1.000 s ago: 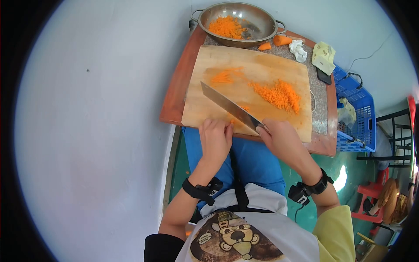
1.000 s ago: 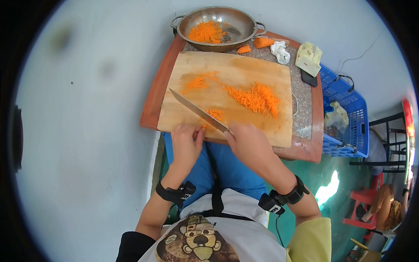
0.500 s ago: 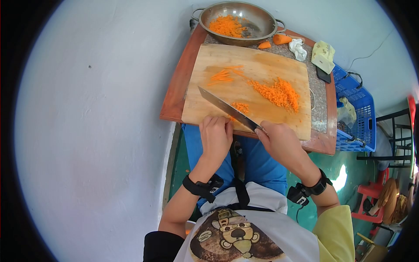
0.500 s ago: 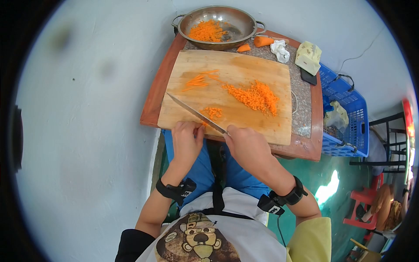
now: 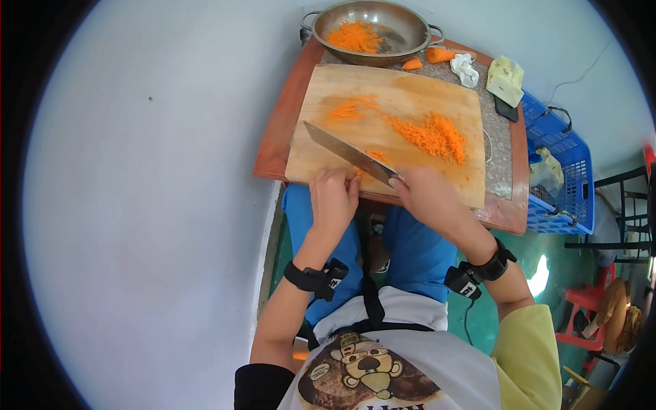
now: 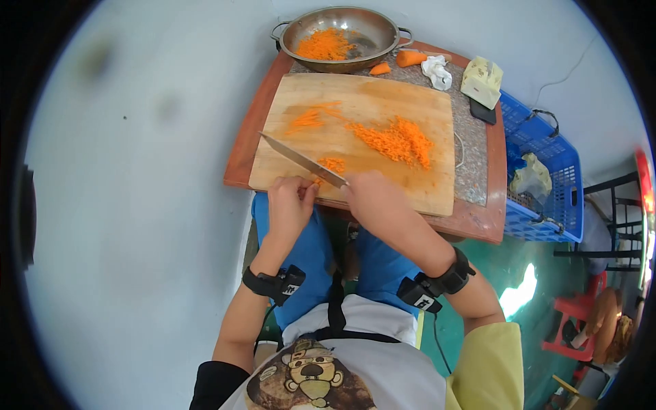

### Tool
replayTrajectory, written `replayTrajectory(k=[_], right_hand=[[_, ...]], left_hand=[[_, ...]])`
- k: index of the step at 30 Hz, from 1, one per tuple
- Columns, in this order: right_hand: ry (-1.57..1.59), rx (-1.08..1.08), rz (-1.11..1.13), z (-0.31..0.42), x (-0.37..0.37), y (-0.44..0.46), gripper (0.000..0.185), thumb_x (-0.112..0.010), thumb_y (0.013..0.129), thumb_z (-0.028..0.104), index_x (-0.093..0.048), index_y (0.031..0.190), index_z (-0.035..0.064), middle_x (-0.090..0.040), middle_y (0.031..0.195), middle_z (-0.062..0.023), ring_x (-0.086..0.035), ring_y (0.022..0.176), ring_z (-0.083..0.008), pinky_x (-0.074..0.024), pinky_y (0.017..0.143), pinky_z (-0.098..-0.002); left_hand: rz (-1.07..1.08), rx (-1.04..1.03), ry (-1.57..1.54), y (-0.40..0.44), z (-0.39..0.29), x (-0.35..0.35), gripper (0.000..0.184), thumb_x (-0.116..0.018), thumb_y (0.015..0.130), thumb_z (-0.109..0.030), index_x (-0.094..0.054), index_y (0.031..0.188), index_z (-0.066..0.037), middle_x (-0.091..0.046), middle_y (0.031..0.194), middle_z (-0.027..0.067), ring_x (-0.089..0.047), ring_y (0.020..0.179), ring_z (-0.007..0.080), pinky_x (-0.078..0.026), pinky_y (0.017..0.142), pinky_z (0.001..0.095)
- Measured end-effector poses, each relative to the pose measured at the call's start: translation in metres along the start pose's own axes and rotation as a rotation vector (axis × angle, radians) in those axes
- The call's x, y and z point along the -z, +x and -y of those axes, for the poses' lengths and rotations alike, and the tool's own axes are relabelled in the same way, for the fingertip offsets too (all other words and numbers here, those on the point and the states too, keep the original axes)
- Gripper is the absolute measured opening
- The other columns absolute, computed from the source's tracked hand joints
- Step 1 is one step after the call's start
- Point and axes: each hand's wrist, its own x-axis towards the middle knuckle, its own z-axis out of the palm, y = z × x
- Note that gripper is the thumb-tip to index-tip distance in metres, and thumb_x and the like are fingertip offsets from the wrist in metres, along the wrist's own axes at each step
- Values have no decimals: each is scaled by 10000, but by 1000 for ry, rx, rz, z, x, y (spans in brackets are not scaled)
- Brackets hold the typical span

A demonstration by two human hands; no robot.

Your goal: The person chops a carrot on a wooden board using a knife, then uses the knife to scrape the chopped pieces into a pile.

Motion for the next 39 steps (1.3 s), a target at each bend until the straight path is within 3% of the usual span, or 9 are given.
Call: replayTrajectory(k=[3, 5, 12, 24, 27, 32, 36, 38, 39], right_hand=[[53, -4, -50, -18, -1, -4, 216, -530, 852, 186, -608, 821, -13, -603, 744, -232, -592, 717, -411, -477, 661, -481], [36, 0, -86, -31, 4, -3, 207, -554, 834, 179, -612, 819, -19, -596, 747, -242, -586, 725, -415, -468, 671, -475], [71, -3, -161, -41, 38, -11, 204, -581, 819, 169, -604, 786, -31, -582, 736, -255, -576, 729, -420, -453, 672, -472], [76, 105, 29, -50, 25, 7, 243, -602, 806, 210, -602, 762, -29, -582, 728, -245, -582, 741, -411, -464, 676, -459], [105, 83, 53, -65, 33, 9, 255, -606, 802, 212, -585, 741, -35, -572, 712, -245, -576, 716, -411, -458, 650, -446], [92, -34, -1, -86, 49, 2, 288, -608, 800, 197, -520, 684, -51, -512, 628, -234, -500, 589, -394, -402, 569, -423], [112, -48, -79, -74, 57, -8, 289, -592, 818, 183, -509, 673, -54, -502, 609, -224, -477, 565, -384, -393, 549, -413], [206, -27, -96, -62, 55, -13, 328, -625, 821, 151, -443, 640, -54, -310, 519, -121, -278, 500, -183, -318, 465, -340], [210, -35, -82, -55, 55, -15, 328, -625, 821, 151, -443, 640, -54, -310, 519, -121, -278, 500, -183, -318, 465, -340]], left_hand=[[-7, -27, 72, 0, 0, 1, 111, -677, 730, -81, -643, 702, 20, -595, 615, 136, -562, 627, 288, -451, 598, 381], [81, 198, -114, 0, -2, 1, 117, -676, 724, -96, -618, 663, -14, -583, 629, 127, -540, 673, 326, -433, 635, 425], [9, 67, -43, 1, 4, -4, 120, -683, 713, -96, -621, 651, -14, -586, 606, 139, -564, 633, 329, -449, 609, 426], [55, 71, 18, 4, 0, 7, 121, -700, 707, -111, -647, 665, -10, -607, 606, 136, -592, 577, 307, -472, 571, 384], [108, 176, -48, 6, -5, 9, 115, -697, 710, -113, -649, 671, -16, -602, 603, 131, -583, 589, 302, -470, 590, 388], [126, 154, -30, 6, -4, 6, 143, -684, 747, -108, -651, 754, 31, -614, 630, 149, -605, 568, 240, -480, 565, 333], [105, 74, -6, 9, -4, 3, 137, -684, 749, -103, -650, 755, 29, -599, 644, 145, -596, 587, 237, -476, 574, 331], [53, 107, -104, 8, -3, -2, 136, -680, 729, -94, -599, 647, -22, -547, 567, 103, -527, 614, 294, -424, 581, 406], [63, 120, -104, 7, -4, -2, 136, -680, 729, -94, -599, 647, -22, -547, 567, 103, -527, 614, 294, -424, 581, 406]])
